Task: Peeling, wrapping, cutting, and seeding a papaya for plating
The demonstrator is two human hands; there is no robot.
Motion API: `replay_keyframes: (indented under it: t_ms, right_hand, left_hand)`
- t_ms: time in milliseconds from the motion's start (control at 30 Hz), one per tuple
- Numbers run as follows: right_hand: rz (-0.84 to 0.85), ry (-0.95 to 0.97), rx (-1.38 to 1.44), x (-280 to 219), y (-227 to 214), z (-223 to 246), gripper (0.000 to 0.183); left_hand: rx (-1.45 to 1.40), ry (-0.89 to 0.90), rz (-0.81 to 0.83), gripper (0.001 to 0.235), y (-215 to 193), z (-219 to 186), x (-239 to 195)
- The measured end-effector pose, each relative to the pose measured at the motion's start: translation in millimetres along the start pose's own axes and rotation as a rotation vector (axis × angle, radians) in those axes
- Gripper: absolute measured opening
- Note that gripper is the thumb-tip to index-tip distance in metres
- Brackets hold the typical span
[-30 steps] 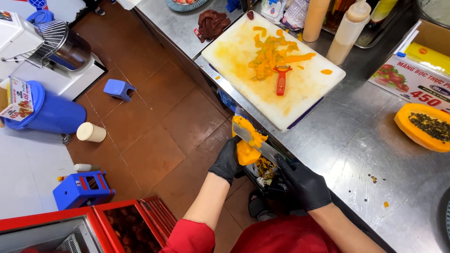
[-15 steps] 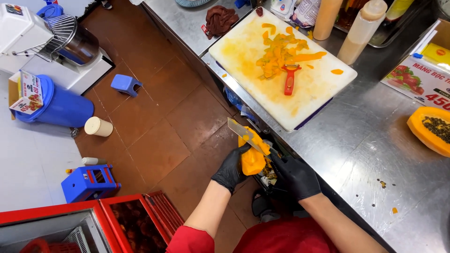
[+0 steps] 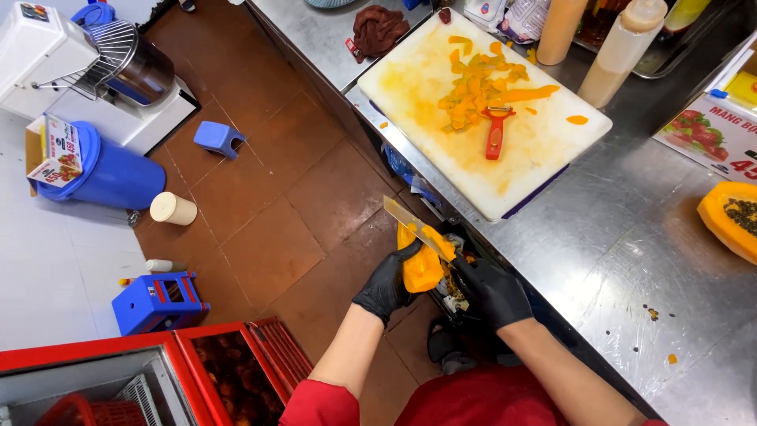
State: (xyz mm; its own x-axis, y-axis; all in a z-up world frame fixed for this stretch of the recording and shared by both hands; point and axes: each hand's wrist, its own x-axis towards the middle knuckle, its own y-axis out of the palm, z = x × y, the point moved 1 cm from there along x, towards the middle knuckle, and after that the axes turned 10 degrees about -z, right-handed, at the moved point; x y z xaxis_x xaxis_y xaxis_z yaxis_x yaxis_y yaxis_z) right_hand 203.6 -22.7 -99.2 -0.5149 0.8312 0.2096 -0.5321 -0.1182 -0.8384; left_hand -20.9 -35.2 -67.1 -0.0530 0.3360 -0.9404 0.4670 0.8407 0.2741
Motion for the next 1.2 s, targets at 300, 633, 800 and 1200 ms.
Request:
replay_keyframes:
  t_ms: [300, 633, 800, 1200]
  right_hand:
    - [0.063, 0.262, -0.049, -12.3, -18.0, -21.6, 0.053]
    - [0.142, 0.410, 0.070, -8.0, -1.2, -25.1, 0.047]
    - [0.042, 0.112, -0.024, -11.5, -52.9, -2.6, 0.054]
    - [0.155, -0.046, -0.309, -17.6, -90.4, -6.7, 0.081]
  left_hand:
    - [0.409, 0.109, 0.064, 0.085, 23.5, 2.0, -56.7]
    - [0.537, 0.299, 0.023, 0.093, 33.2, -3.0, -84.9]
    - [0.600, 0.423, -0.004, 0.089, 36.7, -5.8, -95.3]
    - [0.513, 0.388, 0.098, 0.049, 21.9, -20.4, -22.4]
